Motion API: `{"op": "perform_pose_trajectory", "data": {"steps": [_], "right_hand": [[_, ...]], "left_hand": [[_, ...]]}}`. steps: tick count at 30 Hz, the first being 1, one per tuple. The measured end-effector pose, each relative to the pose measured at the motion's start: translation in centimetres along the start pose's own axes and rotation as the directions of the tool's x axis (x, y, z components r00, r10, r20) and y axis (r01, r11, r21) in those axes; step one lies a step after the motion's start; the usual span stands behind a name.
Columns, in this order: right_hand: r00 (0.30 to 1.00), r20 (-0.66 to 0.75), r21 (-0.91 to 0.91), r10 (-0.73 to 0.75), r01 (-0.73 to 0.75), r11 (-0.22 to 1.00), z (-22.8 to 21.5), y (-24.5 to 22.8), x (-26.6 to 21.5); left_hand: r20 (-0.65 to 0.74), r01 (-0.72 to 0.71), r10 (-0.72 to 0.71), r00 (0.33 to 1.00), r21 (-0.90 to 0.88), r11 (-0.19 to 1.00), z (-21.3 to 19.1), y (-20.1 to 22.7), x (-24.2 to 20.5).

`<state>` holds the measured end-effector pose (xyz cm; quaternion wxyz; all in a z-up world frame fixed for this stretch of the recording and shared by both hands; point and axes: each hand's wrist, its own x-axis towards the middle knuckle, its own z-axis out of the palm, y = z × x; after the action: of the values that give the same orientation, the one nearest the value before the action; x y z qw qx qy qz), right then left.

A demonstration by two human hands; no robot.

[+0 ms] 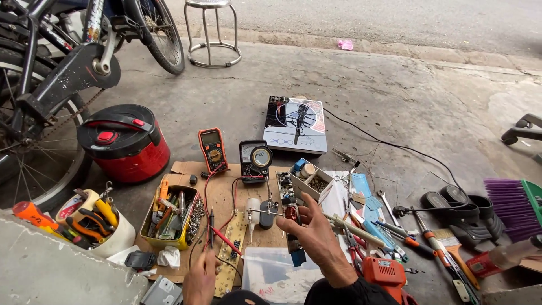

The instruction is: Repairing a circuit board by inspecting components, using pliers, and soldering traces.

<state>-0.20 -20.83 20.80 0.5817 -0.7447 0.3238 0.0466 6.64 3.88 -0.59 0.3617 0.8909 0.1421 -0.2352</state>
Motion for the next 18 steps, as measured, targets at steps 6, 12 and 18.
{"op": "perform_pose_trajectory", "data": {"steps": [6, 12, 18], "right_hand": [[1.0, 0.022, -0.027, 0.012, -0.012, 1.0, 0.2, -0.3, -0.3], [0.998, 0.037, -0.084, 0.043, -0.04, 0.996, 0.0, -0.3, -0.1], [0.996, 0.083, -0.199, 0.021, -0.004, 0.98, 0.1, 1.3, 1.4]], "left_hand": [[0.178, -0.198, 0.142, 0.974, 0.359, 0.912, 8.5, -9.5, 4.2], [-0.027, -0.347, 0.387, 0.922, 0.391, 0.852, 13.9, -15.3, 8.3], [-0.216, -0.521, 0.648, 0.731, 0.438, 0.733, 15.8, -20.4, 12.7]]}}
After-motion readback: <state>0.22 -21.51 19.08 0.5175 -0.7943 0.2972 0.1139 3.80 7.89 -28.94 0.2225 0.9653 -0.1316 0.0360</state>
